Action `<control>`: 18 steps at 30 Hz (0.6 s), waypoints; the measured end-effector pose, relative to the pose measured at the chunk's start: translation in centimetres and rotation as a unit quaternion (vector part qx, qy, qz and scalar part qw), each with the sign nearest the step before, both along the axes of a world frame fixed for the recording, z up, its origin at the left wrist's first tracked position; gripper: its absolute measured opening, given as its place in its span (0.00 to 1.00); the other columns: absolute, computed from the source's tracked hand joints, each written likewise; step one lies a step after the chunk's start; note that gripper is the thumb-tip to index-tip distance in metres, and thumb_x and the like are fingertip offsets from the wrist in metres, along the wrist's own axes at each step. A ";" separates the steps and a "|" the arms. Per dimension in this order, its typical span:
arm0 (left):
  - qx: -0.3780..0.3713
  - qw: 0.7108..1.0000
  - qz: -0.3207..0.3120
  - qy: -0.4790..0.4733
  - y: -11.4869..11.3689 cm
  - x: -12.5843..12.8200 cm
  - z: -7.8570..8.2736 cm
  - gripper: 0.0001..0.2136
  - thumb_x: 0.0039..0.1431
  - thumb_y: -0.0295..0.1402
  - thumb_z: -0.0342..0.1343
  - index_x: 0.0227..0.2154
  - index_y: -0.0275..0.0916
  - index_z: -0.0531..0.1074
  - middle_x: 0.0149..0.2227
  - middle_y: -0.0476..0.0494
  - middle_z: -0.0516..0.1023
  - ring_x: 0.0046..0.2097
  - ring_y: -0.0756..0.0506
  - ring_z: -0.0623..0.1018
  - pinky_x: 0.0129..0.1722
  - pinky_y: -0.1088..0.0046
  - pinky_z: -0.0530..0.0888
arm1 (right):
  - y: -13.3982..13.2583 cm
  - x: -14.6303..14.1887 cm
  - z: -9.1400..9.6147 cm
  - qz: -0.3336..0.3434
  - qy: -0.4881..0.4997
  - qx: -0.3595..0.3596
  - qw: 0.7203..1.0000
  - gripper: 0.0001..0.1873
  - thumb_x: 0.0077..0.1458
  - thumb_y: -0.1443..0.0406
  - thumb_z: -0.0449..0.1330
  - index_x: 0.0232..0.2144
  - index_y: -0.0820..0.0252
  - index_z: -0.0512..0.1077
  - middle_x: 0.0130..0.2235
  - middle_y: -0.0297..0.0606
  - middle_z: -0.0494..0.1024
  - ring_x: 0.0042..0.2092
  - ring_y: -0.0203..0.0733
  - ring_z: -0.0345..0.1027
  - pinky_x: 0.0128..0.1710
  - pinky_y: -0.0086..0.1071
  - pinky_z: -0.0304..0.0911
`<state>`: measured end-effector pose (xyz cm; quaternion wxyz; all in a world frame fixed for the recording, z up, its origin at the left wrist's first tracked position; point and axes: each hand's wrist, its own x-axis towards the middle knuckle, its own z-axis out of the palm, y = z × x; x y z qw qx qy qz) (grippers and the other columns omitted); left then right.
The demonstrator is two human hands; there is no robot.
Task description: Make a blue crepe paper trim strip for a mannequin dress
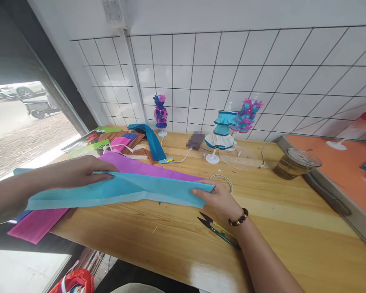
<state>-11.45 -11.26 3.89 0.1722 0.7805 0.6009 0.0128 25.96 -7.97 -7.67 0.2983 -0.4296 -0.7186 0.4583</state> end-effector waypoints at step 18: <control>-0.054 0.993 -0.093 0.046 10.3 1.3 -7.4 0.16 0.49 0.48 0.49 0.27 0.41 0.71 0.30 0.44 0.74 0.30 0.44 0.72 0.27 0.72 0.63 | 3.2 4.6 -1.5 -0.168 -0.099 -0.017 0.981 0.20 0.56 0.55 0.48 0.42 0.64 0.67 0.26 0.36 0.74 0.23 0.35 0.68 0.21 0.27 0.62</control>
